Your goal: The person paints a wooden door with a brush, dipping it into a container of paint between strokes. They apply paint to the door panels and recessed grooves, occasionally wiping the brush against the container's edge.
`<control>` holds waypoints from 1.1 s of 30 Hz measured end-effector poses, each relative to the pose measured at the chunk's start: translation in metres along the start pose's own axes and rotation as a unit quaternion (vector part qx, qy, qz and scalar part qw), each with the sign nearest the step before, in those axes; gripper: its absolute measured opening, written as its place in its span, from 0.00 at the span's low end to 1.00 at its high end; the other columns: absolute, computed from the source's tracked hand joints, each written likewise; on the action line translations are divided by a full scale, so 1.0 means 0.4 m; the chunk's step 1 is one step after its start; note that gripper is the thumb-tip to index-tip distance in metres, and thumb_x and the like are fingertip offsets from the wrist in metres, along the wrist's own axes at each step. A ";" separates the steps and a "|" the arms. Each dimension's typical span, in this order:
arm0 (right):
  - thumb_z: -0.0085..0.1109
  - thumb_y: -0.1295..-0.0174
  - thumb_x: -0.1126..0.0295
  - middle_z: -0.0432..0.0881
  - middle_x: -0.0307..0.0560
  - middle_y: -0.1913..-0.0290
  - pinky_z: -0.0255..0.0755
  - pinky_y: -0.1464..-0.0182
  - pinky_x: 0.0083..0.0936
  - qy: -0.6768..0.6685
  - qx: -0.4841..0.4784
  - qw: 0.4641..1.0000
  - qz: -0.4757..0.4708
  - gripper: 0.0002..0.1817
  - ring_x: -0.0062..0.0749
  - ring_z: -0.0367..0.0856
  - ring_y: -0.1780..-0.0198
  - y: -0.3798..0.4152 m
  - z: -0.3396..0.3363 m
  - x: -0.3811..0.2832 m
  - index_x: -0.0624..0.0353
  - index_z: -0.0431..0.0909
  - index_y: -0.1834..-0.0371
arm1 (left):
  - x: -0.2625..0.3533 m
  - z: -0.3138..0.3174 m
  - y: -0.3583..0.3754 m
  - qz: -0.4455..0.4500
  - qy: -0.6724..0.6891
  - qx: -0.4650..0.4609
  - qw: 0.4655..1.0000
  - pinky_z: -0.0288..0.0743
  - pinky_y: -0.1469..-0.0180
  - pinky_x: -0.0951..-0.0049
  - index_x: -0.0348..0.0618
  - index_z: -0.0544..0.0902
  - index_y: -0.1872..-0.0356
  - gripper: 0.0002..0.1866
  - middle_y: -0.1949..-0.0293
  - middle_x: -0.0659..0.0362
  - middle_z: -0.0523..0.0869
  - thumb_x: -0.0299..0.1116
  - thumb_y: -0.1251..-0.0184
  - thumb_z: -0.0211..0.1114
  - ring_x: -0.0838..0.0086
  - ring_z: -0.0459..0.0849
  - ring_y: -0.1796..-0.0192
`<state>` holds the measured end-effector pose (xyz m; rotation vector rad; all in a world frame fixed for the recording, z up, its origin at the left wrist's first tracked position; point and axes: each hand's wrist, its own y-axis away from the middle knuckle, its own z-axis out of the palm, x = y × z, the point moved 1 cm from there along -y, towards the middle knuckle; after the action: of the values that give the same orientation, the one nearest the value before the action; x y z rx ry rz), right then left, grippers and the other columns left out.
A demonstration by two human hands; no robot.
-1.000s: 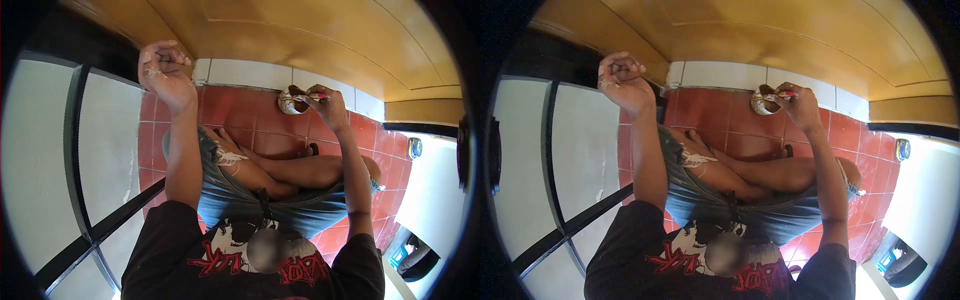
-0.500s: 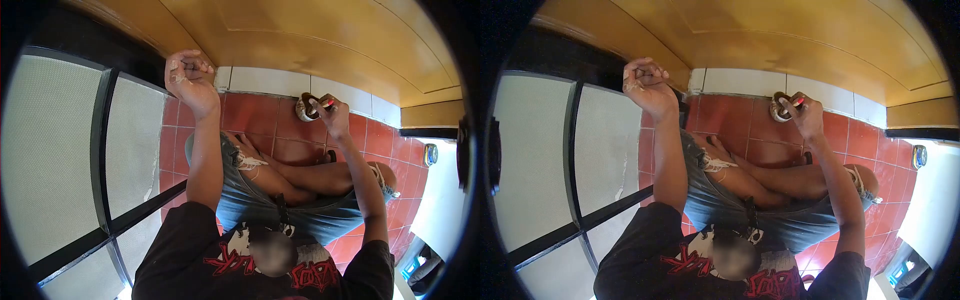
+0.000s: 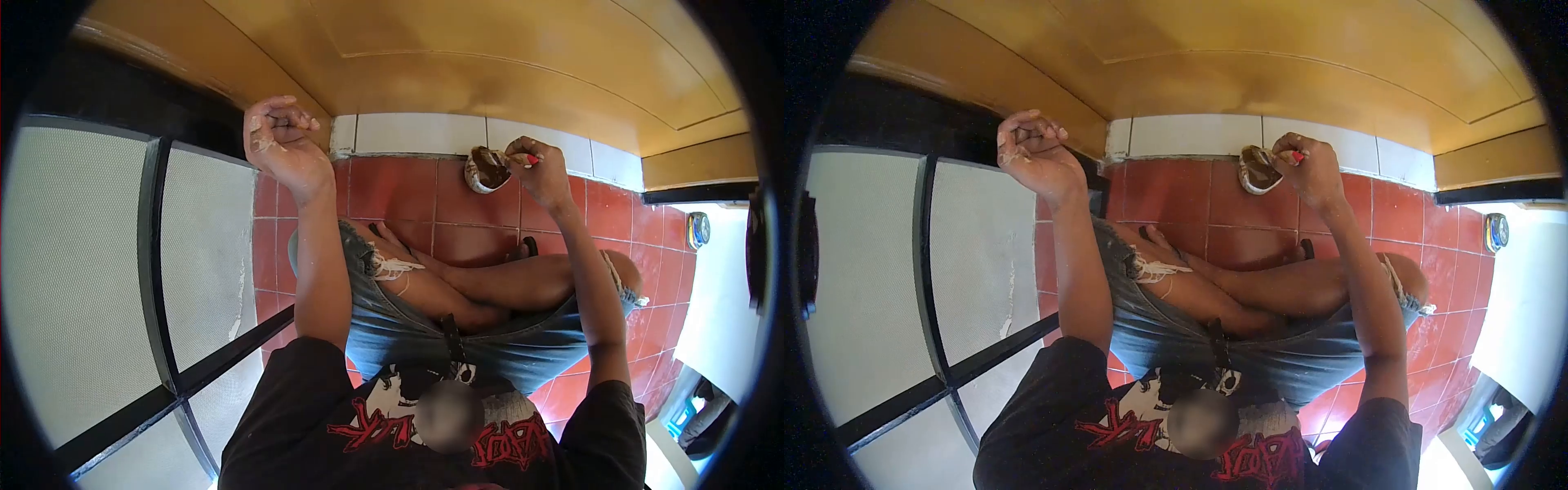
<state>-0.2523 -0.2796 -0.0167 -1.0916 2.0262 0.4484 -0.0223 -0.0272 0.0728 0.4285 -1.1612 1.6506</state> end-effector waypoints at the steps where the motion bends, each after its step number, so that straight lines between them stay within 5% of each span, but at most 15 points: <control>1: 0.69 0.45 0.69 0.87 0.52 0.69 0.79 0.60 0.31 0.033 -0.005 0.999 -0.010 0.09 0.42 0.87 0.66 -0.001 -0.009 -0.007 0.60 0.85 0.63 | 0.001 0.001 0.001 0.007 -0.006 -0.003 1.000 0.70 0.74 0.75 0.35 0.79 0.66 0.21 0.77 0.59 0.75 0.47 0.27 0.52 0.76 0.74 0.75; 11: 0.70 0.43 0.67 0.87 0.48 0.73 0.80 0.65 0.25 -0.007 0.034 0.999 0.039 0.09 0.28 0.87 0.69 -0.001 -0.053 0.009 0.62 0.85 0.66 | 0.002 0.005 0.003 -0.012 -0.001 0.003 1.000 0.68 0.75 0.75 0.40 0.81 0.68 0.22 0.81 0.60 0.74 0.47 0.26 0.48 0.73 0.75 0.77; 33: 0.68 0.49 0.65 0.85 0.52 0.76 0.79 0.65 0.28 0.014 0.017 0.997 0.080 0.11 0.33 0.85 0.73 -0.006 -0.088 -0.007 0.63 0.83 0.72 | -0.008 -0.010 -0.003 -0.012 -0.006 -0.013 1.000 0.68 0.74 0.75 0.40 0.81 0.66 0.23 0.79 0.60 0.75 0.49 0.27 0.49 0.74 0.75 0.76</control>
<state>-0.2658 -0.3011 0.0083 -0.9233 2.1466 0.4795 -0.0188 -0.0255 0.0692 0.4360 -1.1802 1.6122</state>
